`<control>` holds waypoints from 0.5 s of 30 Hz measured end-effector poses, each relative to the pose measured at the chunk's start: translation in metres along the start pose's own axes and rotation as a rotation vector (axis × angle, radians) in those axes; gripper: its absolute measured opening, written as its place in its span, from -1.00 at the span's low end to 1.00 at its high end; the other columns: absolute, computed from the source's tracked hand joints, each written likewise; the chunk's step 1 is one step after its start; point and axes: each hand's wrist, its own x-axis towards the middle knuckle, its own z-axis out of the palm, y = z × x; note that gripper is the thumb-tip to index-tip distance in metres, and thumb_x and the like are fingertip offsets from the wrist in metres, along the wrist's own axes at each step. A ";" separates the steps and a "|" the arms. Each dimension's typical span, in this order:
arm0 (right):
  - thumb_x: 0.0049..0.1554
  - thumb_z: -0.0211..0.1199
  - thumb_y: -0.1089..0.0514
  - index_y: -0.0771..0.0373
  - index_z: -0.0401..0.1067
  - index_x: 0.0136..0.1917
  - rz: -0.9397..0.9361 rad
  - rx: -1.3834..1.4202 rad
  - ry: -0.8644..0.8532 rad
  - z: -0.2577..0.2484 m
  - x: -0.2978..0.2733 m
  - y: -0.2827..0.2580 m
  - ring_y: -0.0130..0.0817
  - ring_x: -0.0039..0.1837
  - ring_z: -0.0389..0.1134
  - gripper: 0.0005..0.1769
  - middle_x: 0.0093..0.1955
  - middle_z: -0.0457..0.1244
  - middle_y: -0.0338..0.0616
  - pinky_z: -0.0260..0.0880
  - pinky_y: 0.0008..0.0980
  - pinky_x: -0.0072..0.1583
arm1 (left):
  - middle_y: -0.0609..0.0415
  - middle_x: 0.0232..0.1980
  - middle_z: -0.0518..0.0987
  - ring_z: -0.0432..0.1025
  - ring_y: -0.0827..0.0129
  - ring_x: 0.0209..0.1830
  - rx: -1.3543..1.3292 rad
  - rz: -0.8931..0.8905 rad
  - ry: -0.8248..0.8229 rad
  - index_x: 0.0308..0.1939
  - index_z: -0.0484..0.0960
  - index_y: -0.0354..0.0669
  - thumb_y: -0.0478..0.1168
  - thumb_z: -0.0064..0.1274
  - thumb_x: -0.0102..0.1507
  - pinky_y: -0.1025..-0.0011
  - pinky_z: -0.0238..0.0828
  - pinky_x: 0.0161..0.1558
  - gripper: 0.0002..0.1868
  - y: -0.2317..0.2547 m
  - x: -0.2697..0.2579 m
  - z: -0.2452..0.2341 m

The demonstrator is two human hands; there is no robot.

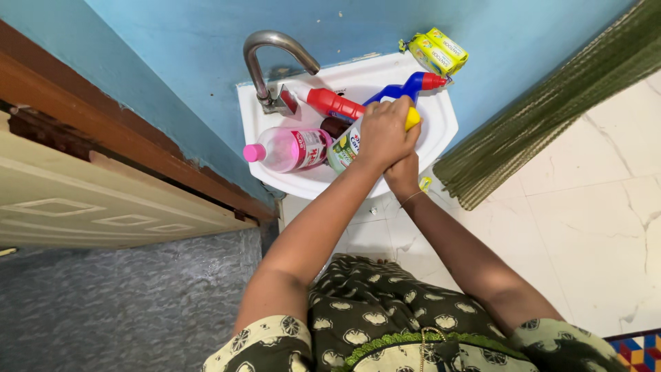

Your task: The person organizes various cleaning supply bottles in a small corner sink, picking them up, turning them, and rearranging them within the basin.

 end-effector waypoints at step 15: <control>0.19 0.38 0.15 0.44 0.12 0.28 -0.059 -0.101 -0.046 0.001 0.009 -0.022 0.04 -0.05 0.46 -0.42 -0.07 0.38 0.13 0.42 -0.16 -0.03 | 0.06 -0.52 0.64 0.57 0.21 -0.43 -0.137 -0.545 -0.526 -0.56 0.71 0.05 0.16 0.04 0.02 0.29 0.44 -0.20 -0.66 -0.036 0.041 0.001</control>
